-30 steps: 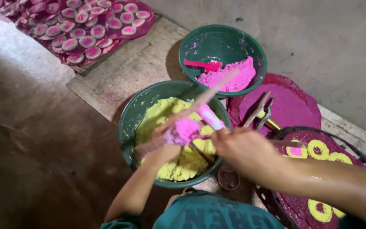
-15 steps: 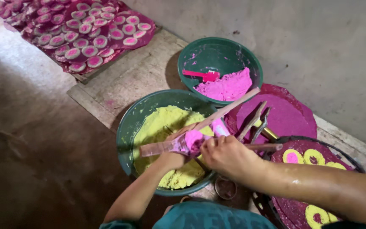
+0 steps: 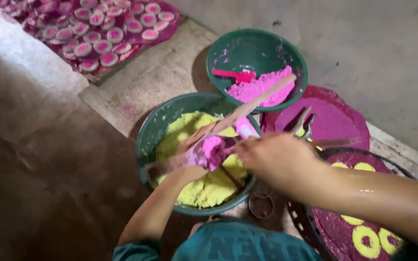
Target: The person uses a manual press to form yellow dough into ring shapes and places them on a flattened purple dough sheet. They then use a smaller press to add pink dough centers to the yellow rings, creating two-toned decorative circles. The finished pieces are arranged on a tray.
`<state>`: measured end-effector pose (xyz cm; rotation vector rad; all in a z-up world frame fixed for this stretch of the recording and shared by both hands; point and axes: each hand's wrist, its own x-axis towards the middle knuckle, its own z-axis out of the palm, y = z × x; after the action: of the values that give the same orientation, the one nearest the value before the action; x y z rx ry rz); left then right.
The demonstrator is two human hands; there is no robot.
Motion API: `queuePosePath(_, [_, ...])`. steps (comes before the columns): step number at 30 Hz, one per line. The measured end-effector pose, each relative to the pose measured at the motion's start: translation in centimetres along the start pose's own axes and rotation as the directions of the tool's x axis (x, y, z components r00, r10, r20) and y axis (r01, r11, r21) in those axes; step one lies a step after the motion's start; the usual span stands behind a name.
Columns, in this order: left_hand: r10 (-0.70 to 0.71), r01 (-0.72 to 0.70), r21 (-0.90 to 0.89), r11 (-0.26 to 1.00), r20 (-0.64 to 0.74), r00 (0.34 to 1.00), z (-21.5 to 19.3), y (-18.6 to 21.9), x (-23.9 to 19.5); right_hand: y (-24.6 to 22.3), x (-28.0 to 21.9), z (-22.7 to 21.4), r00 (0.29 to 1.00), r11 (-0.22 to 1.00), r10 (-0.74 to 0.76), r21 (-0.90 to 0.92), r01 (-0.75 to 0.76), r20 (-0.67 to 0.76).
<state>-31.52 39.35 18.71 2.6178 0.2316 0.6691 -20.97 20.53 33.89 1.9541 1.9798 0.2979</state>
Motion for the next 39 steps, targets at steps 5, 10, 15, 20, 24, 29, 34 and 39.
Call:
queuePosePath(5, [-0.137, 0.133, -0.294, 0.947, 0.010, 0.991, 0.6, -0.2, 0.7, -2.4, 1.5, -0.7, 0.995, 0.978, -0.070, -0.189, 0.082, 0.068])
queuePosePath(10, [-0.190, 0.160, -0.129, 0.979, -0.270, 0.944, -2.0, -2.2, 0.3, 1.3, -3.2, -3.5, 0.925, 0.913, 0.379, 0.149, -0.378, 0.027])
queuePosePath(15, [-0.231, 0.193, -0.135, 0.972, -0.388, 0.892, -1.3, -1.3, 1.0, -1.8, 1.7, 6.5, 0.887, 0.474, 0.441, 0.875, -0.101, -0.137])
queuePosePath(20, [0.007, 0.033, 0.092, 0.995, -0.397, 0.918, -2.8, -2.4, 2.6, -5.9, 0.3, 13.7, 0.892, 0.275, 0.436, 0.961, -0.004, -0.121])
queuePosePath(24, [-0.188, 0.228, 0.193, 0.954, -0.203, 0.961, -2.5, -1.6, 2.9, -2.2, -0.6, 13.5, 0.914, 0.134, 0.395, 0.990, 0.046, -0.095])
queuePosePath(29, [-0.319, 0.370, 0.363, 0.855, -0.194, 0.928, 0.8, -1.0, 5.0, -1.3, 2.0, 13.1, 0.840, 0.226, 0.534, 0.974, -0.035, -0.094])
queuePosePath(34, [-0.151, 0.256, 0.401, 0.879, -0.276, 0.949, 2.3, -7.2, 4.8, -2.8, 1.8, 12.4, 0.808, 0.296, 0.334, 0.760, -0.578, 0.485])
queuePosePath(39, [-0.334, 0.315, -0.751, 0.580, 0.134, 0.933, 1.9, -12.8, 3.0, 5.4, 0.0, 9.8, 0.789, 0.381, 0.538, 0.920, 0.088, -0.298])
